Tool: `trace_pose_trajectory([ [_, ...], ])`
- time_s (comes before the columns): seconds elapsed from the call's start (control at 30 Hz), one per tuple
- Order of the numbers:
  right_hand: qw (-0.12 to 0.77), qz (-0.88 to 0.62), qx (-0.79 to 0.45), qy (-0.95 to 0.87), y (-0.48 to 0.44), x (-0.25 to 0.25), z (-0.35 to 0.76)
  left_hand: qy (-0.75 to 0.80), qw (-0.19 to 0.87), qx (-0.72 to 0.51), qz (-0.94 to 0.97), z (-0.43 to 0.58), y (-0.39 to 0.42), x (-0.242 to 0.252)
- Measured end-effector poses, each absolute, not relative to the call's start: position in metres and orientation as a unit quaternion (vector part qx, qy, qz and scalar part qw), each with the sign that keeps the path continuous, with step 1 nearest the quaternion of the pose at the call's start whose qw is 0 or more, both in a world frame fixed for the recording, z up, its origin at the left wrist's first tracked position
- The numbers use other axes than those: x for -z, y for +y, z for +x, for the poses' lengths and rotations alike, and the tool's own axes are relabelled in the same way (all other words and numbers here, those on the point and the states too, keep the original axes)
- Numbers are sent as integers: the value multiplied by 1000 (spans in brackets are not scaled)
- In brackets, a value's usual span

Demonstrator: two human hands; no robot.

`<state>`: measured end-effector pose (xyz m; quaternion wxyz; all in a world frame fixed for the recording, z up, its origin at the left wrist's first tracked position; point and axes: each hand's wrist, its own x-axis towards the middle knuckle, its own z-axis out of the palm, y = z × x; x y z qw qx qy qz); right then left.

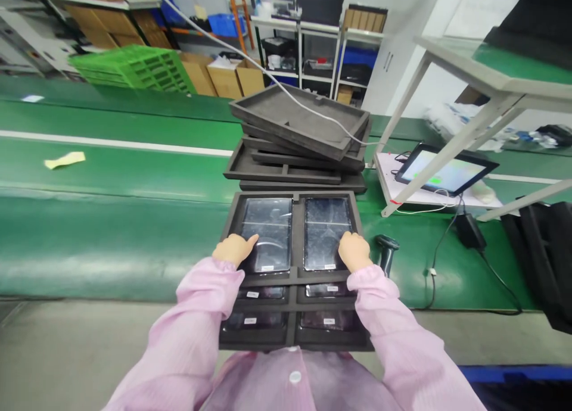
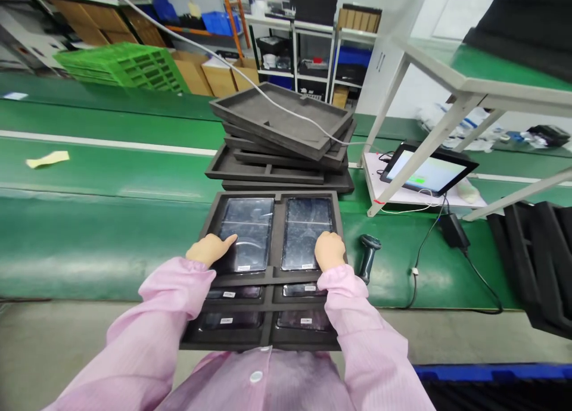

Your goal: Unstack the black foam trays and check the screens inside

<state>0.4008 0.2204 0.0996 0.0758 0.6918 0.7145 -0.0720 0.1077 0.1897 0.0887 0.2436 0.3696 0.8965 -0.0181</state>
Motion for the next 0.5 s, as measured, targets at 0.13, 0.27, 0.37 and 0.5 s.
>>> trace_pose_trajectory([
  [0.13,76,715,84,690,233,-100,402,840,335,-215,367,89,183,-86],
  [0.27,84,736,108,663,243,-105,406,730,471,-394,301,83,163,-90],
  [0.37,81,741,119,655,246,-107,409,678,486,-491,251,86,148,-100],
  [0.5,73,745,119,653,247,-103,412,638,495,-537,244,108,145,-115],
])
